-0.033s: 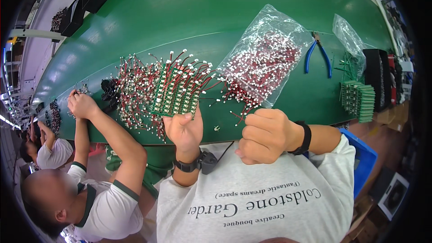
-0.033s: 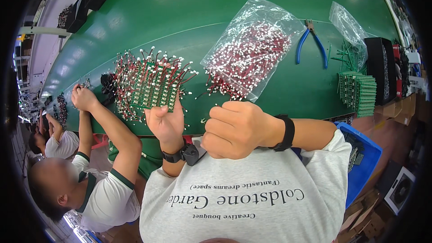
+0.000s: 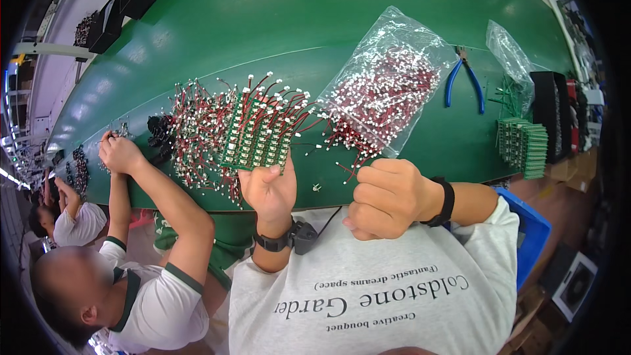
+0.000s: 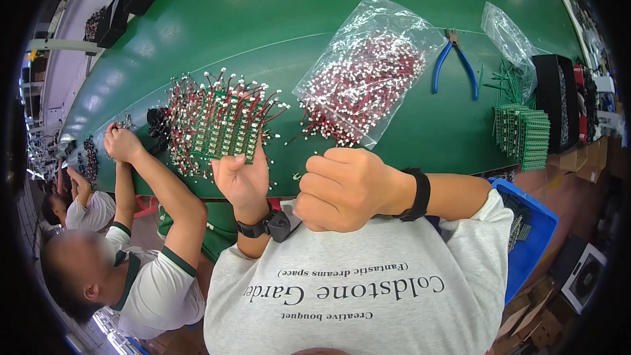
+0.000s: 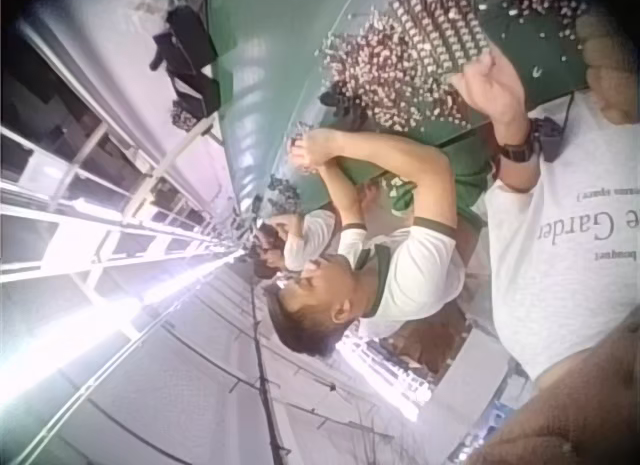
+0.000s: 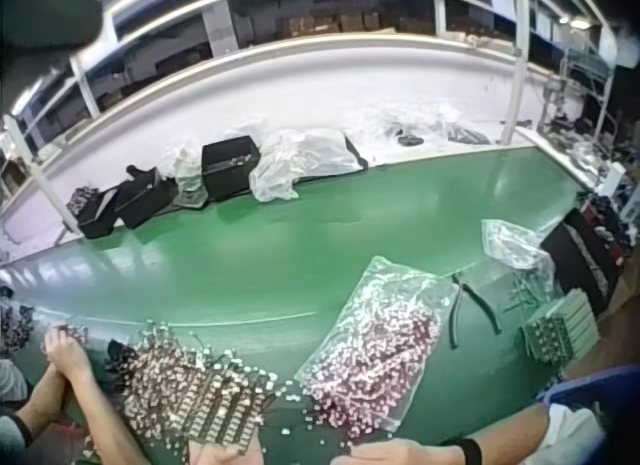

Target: Assembling LEDs into a printed circuit board on a factory production line.

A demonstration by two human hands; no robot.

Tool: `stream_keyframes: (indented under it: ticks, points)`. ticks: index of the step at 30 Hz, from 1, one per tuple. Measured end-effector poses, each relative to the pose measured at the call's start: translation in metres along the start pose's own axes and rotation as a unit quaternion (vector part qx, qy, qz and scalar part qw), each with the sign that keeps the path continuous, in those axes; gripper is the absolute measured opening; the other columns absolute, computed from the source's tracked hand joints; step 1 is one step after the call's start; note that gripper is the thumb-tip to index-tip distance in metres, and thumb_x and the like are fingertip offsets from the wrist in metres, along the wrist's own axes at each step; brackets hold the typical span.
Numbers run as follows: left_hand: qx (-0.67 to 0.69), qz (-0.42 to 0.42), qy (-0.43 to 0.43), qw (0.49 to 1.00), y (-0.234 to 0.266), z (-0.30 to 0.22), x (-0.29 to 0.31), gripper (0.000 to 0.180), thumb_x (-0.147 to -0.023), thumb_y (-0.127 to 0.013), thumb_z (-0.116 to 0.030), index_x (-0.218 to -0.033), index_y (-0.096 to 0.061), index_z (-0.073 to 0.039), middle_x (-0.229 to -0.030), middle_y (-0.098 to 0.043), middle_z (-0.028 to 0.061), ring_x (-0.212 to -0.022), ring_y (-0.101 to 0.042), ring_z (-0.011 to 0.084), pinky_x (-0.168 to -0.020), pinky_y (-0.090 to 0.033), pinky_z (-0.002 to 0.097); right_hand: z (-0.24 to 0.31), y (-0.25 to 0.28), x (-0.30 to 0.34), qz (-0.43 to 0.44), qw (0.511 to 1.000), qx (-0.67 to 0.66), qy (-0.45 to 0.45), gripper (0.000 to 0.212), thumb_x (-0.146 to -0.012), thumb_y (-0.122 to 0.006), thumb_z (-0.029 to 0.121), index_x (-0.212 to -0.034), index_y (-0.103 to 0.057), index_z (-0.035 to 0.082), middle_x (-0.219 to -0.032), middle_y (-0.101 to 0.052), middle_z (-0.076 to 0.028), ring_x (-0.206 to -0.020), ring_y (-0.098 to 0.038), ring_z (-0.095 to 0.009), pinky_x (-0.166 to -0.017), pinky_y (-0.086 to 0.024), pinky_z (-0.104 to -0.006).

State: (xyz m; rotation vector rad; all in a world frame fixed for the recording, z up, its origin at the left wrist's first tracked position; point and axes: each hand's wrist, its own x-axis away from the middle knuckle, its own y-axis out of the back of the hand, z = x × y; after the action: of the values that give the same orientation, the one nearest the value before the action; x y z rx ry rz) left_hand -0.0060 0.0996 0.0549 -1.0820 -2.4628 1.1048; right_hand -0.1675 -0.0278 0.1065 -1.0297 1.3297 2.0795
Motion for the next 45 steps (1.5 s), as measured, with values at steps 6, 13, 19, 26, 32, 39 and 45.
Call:
stream_keyframes:
  ticks: [6,13,19,26,32,39,45]
  points:
    - [0.020,-0.003,0.014,1.000,0.001,0.002,-0.001,0.075,-0.070,-0.047,0.006,-0.145,-0.037,0.000,-0.136,-0.053,0.0162,-0.127,-0.050,0.0298,-0.115,-0.030,0.0496,0.003,0.005,0.011,0.081,0.986,-0.122,-0.074,0.021,-0.070,-0.068,0.009,-0.067,-0.047,0.006,-0.067,-0.043,-0.004,-0.052,-0.044,-0.019,-0.043,-0.032,-0.0326]
    - [0.020,-0.019,0.024,0.999,0.000,-0.007,0.001,0.075,-0.069,-0.046,0.008,-0.144,-0.038,0.000,-0.133,-0.055,0.0147,-0.124,-0.053,0.0278,-0.114,-0.032,0.0470,-0.042,0.115,-0.010,0.086,0.915,-0.343,-0.193,0.015,-0.089,-0.055,0.016,-0.082,-0.060,0.003,-0.092,-0.062,-0.012,-0.073,-0.059,-0.021,-0.061,-0.047,-0.0365]
    - [0.023,-0.034,0.030,0.999,0.002,-0.002,-0.001,0.074,-0.067,-0.052,0.008,-0.140,-0.043,0.000,-0.129,-0.058,0.0152,-0.121,-0.055,0.0295,-0.113,-0.034,0.0477,-0.032,0.074,0.018,-0.076,0.852,-0.478,-0.199,0.015,-0.090,-0.055,0.018,-0.087,-0.060,0.004,-0.096,-0.062,-0.010,-0.075,-0.059,-0.019,-0.061,-0.046,-0.0347]
    - [-0.036,-0.025,0.030,0.999,0.009,-0.007,0.006,0.070,-0.068,-0.047,0.005,-0.138,-0.046,0.000,-0.131,-0.056,0.0160,-0.122,-0.054,0.0302,-0.110,-0.038,0.0479,-0.011,0.042,0.053,-0.258,0.755,-0.576,-0.179,0.015,-0.092,-0.055,0.019,-0.093,-0.060,0.006,-0.100,-0.062,-0.008,-0.078,-0.058,-0.016,-0.061,-0.045,-0.0326]
    - [-0.056,-0.051,0.060,0.995,-0.004,-0.004,0.012,0.071,-0.066,-0.047,0.004,-0.137,-0.045,0.005,-0.128,-0.057,0.0194,-0.122,-0.053,0.0322,-0.109,-0.040,0.0494,0.022,0.041,0.084,-0.390,0.677,-0.601,-0.169,0.016,-0.093,-0.055,0.021,-0.098,-0.060,0.007,-0.104,-0.062,-0.006,-0.080,-0.058,-0.014,-0.061,-0.043,-0.0309]
    - [-0.039,-0.003,0.054,0.998,-0.002,-0.004,0.029,0.074,-0.065,-0.048,0.003,-0.139,-0.041,0.007,-0.134,-0.053,0.0215,-0.124,-0.053,0.0352,-0.109,-0.041,0.0514,0.028,0.022,0.088,-0.463,0.563,-0.680,-0.075,0.018,-0.094,-0.054,0.023,-0.103,-0.060,0.008,-0.109,-0.062,-0.004,-0.082,-0.057,-0.011,-0.060,-0.042,-0.0288]
    - [0.016,0.051,0.073,0.996,0.000,0.002,0.054,0.076,-0.067,-0.044,0.011,-0.142,-0.039,0.007,-0.138,-0.052,0.0194,-0.130,-0.050,0.0316,-0.114,-0.034,0.0477,0.010,-0.017,0.038,-0.412,0.386,-0.825,0.025,0.021,-0.096,-0.054,0.024,-0.108,-0.061,0.009,-0.112,-0.062,-0.002,-0.085,-0.057,-0.008,-0.060,-0.041,-0.0270]
